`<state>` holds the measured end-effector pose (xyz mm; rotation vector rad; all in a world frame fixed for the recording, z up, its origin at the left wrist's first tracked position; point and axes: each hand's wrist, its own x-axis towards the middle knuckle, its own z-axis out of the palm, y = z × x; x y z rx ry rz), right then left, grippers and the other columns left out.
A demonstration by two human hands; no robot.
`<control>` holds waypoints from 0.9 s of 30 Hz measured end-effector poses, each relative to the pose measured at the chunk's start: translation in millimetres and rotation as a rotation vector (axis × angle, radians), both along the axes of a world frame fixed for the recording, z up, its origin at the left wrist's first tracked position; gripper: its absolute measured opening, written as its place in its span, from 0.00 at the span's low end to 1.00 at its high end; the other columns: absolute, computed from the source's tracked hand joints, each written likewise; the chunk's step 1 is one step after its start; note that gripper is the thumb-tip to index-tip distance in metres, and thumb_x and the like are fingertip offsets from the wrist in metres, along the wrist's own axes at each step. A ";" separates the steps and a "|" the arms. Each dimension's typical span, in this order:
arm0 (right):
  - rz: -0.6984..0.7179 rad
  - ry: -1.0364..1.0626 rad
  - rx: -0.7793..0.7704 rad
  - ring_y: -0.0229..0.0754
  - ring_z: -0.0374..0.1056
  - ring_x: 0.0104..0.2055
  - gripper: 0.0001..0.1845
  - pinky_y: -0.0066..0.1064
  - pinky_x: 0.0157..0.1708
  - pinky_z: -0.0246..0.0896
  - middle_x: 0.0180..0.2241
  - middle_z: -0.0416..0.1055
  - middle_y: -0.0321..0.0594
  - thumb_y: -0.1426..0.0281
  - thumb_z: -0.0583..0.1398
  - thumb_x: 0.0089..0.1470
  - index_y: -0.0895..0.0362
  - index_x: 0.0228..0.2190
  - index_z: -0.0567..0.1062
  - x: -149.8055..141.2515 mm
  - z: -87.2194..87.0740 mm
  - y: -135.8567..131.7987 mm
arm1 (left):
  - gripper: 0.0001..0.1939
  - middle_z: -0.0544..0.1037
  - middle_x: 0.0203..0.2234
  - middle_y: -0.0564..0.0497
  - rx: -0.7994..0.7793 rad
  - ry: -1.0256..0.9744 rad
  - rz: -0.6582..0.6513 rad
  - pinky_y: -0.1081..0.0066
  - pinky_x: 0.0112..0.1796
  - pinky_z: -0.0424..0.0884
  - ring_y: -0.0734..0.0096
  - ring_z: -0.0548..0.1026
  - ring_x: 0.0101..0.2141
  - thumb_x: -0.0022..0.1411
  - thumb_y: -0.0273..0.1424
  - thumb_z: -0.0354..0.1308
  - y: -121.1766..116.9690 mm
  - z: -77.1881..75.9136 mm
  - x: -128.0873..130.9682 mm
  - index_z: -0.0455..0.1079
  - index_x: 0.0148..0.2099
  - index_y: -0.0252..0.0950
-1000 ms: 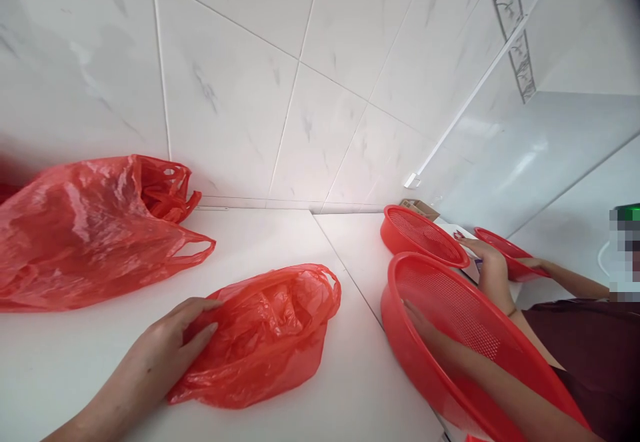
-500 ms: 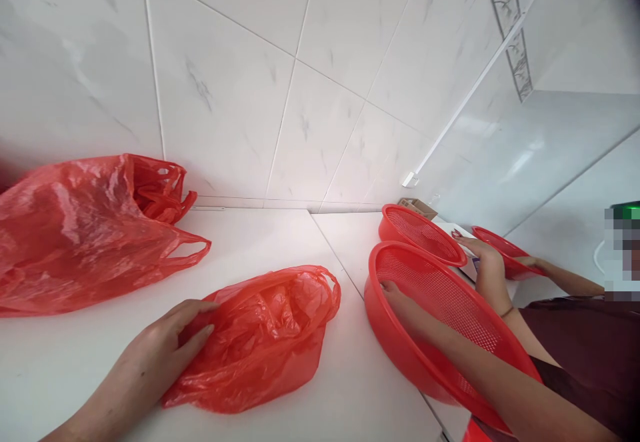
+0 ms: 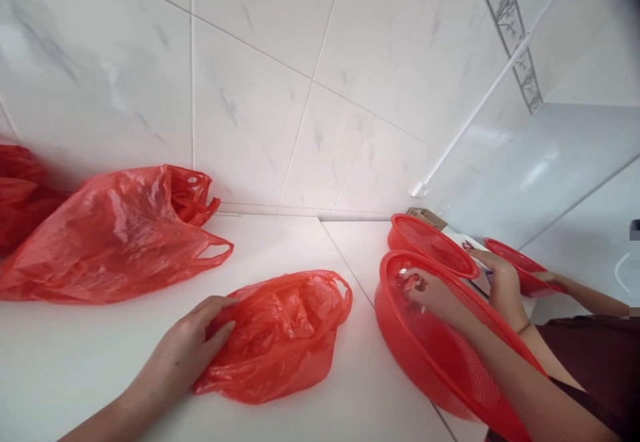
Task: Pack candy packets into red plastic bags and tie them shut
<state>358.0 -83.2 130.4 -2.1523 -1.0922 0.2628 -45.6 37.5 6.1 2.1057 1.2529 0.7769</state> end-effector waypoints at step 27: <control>0.711 -0.446 -0.035 0.45 0.63 0.54 0.20 0.37 0.50 0.63 0.55 0.63 0.35 0.66 0.58 0.52 0.42 0.48 0.70 -140.3 25.6 46.8 | 0.27 0.72 0.49 0.52 0.054 -0.206 -0.086 0.68 0.49 0.68 0.67 0.72 0.47 0.54 0.20 0.45 -6.2 8.1 1.7 0.63 0.56 0.44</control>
